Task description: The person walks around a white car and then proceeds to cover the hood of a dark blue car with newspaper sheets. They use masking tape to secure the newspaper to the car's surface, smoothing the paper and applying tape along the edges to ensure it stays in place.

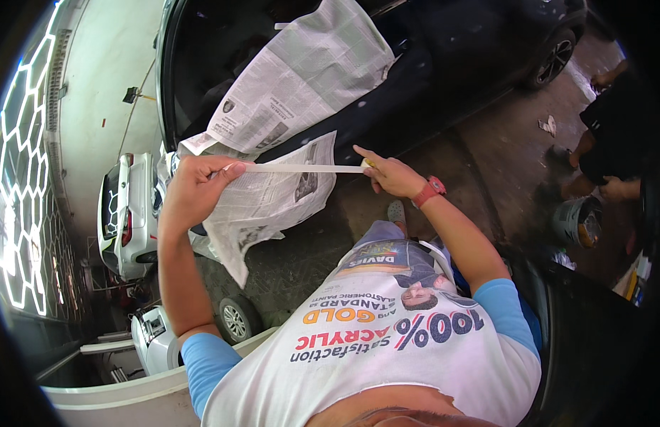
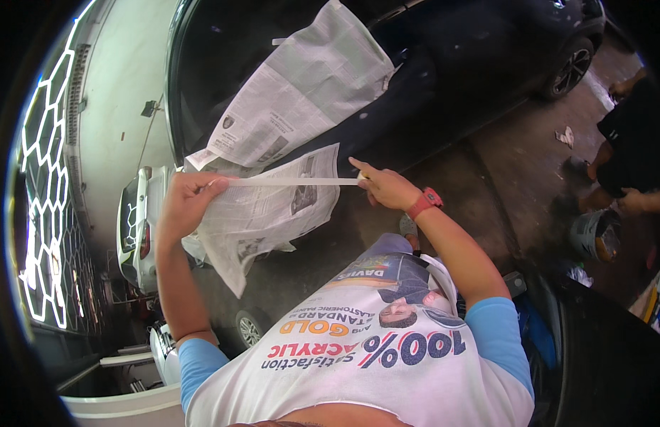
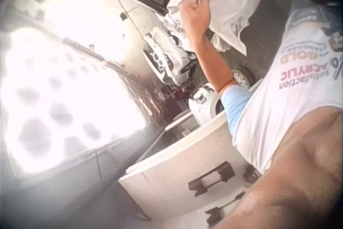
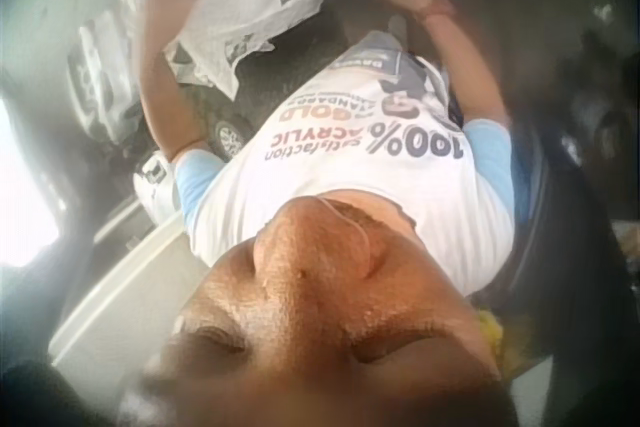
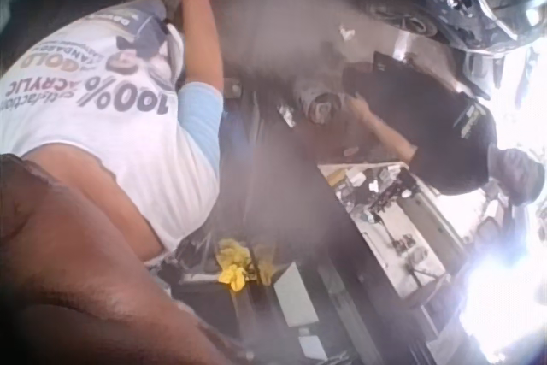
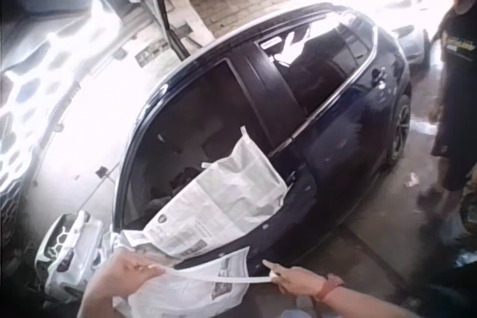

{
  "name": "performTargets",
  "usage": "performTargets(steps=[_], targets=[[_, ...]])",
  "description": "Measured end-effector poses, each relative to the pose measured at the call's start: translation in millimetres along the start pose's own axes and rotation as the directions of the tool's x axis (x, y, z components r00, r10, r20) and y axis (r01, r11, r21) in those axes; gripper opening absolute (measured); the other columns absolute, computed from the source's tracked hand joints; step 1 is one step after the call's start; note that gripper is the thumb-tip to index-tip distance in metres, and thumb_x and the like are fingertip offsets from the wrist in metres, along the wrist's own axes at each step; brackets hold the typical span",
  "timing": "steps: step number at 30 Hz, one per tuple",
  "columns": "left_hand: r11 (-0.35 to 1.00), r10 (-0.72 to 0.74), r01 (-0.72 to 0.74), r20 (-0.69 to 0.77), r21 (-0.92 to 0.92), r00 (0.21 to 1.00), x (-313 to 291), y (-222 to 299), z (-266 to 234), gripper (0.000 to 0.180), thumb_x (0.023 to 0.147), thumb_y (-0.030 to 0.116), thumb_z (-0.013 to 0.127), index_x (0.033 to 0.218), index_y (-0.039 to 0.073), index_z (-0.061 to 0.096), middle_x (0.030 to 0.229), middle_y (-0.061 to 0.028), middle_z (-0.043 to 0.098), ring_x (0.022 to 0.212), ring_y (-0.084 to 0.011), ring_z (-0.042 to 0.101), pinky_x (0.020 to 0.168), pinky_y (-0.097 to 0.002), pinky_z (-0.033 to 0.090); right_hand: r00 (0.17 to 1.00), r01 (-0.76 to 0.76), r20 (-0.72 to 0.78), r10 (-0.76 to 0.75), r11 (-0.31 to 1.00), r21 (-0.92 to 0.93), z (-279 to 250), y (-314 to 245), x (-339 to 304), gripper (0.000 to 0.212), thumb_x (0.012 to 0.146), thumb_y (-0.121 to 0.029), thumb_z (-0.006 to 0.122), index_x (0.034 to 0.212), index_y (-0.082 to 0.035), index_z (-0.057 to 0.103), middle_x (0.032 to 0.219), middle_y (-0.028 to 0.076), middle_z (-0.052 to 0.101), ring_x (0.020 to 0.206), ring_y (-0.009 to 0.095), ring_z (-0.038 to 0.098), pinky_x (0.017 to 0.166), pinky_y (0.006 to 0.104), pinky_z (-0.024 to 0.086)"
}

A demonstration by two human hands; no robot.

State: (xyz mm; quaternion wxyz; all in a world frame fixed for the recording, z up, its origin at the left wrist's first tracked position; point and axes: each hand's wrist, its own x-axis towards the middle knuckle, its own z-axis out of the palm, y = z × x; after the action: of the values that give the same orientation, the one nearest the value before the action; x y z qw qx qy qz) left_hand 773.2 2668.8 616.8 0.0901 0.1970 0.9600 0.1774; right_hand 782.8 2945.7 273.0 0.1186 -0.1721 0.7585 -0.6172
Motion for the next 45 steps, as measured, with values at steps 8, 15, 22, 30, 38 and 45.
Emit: performTargets(steps=[8, 15, 22, 30, 38, 45], targets=[[0.966, -0.074, 0.055, 0.067, 0.252, 0.995, -13.9, 78.6, -47.6, 0.019, 0.100, 0.012, 0.075, 0.108, -0.003, 0.083, 0.091, -0.0161, 0.082, 0.080, -0.0113, 0.073, 0.079, -0.0298, 0.056, 0.977, -0.025, 0.210, -0.036, 0.959, 0.282, 28.5, -25.3, 77.1, 0.059, 0.117, -0.027, 0.045, 0.173, -0.026, 0.026, 0.073, 0.003, 0.068, 0.056, 0.010, 0.053, 0.058, 0.0281, 0.049], [0.964, -0.095, 0.098, -0.023, 0.249, 0.995, -23.6, 74.4, -63.5, 0.020, 0.098, 0.015, 0.076, 0.105, -0.004, 0.082, 0.089, -0.0163, 0.082, 0.082, -0.0145, 0.074, 0.079, -0.0318, 0.056, 0.930, 0.011, 0.339, -0.143, 0.932, 0.362, 55.6, -30.4, 98.0, 0.032, 0.116, -0.029, 0.045, 0.134, -0.005, 0.057, 0.074, 0.006, 0.070, 0.052, 0.010, 0.054, 0.052, 0.0285, 0.047], [0.984, -0.039, 0.071, -0.191, 0.165, 0.981, -27.1, 15.7, -61.7, 0.022, 0.098, 0.022, 0.077, 0.105, 0.001, 0.083, 0.088, -0.0195, 0.078, 0.071, -0.0222, 0.070, 0.071, -0.0345, 0.054, 0.947, -0.068, 0.320, -0.028, 0.956, 0.286, 45.5, -39.3, 76.1, 0.026, 0.116, -0.028, 0.048, 0.104, -0.006, 0.055, 0.072, 0.008, 0.069, 0.046, 0.009, 0.049, 0.045, 0.0267, 0.040], [0.937, 0.186, 0.066, -0.649, 0.343, 0.737, -12.0, -77.8, 81.2, 0.055, 0.092, 0.034, 0.082, 0.138, 0.008, 0.069, 0.120, -0.0145, 0.073, 0.110, -0.0366, 0.067, 0.101, -0.0494, 0.052, 0.986, 0.027, 0.167, -0.019, 0.998, -0.049, 44.9, -63.5, 32.7, 0.028, 0.111, -0.025, 0.059, 0.093, -0.004, 0.058, 0.058, 0.008, 0.066, 0.051, 0.014, 0.059, 0.053, 0.0344, 0.045], [0.998, 0.050, -0.050, 0.001, -0.049, 0.999, 13.0, -64.6, 177.1, 0.013, 0.086, 0.020, 0.079, 0.093, 0.008, 0.080, 0.091, -0.0121, 0.078, 0.093, -0.0357, 0.074, 0.085, -0.0475, 0.057, 0.980, 0.099, 0.199, -0.027, 0.928, -0.360, 28.0, -103.9, 29.8, 0.025, 0.111, -0.022, 0.054, 0.117, -0.003, 0.068, 0.064, 0.012, 0.068, 0.058, 0.024, 0.069, 0.060, 0.0385, 0.050], [0.963, 0.220, -0.207, -0.063, 0.170, 0.973, -12.3, -102.1, 150.0, 0.003, 0.086, 0.014, 0.076, 0.087, 0.013, 0.079, 0.085, -0.0052, 0.075, 0.095, -0.0275, 0.073, 0.123, -0.0531, 0.038, 0.963, 0.005, 0.248, 0.108, 0.909, -0.417, 5.4, -76.3, 23.6, 0.060, 0.111, -0.024, 0.053, 0.169, -0.020, 0.035, 0.069, 0.010, 0.070, 0.070, 0.031, 0.074, 0.075, 0.0432, 0.056]])
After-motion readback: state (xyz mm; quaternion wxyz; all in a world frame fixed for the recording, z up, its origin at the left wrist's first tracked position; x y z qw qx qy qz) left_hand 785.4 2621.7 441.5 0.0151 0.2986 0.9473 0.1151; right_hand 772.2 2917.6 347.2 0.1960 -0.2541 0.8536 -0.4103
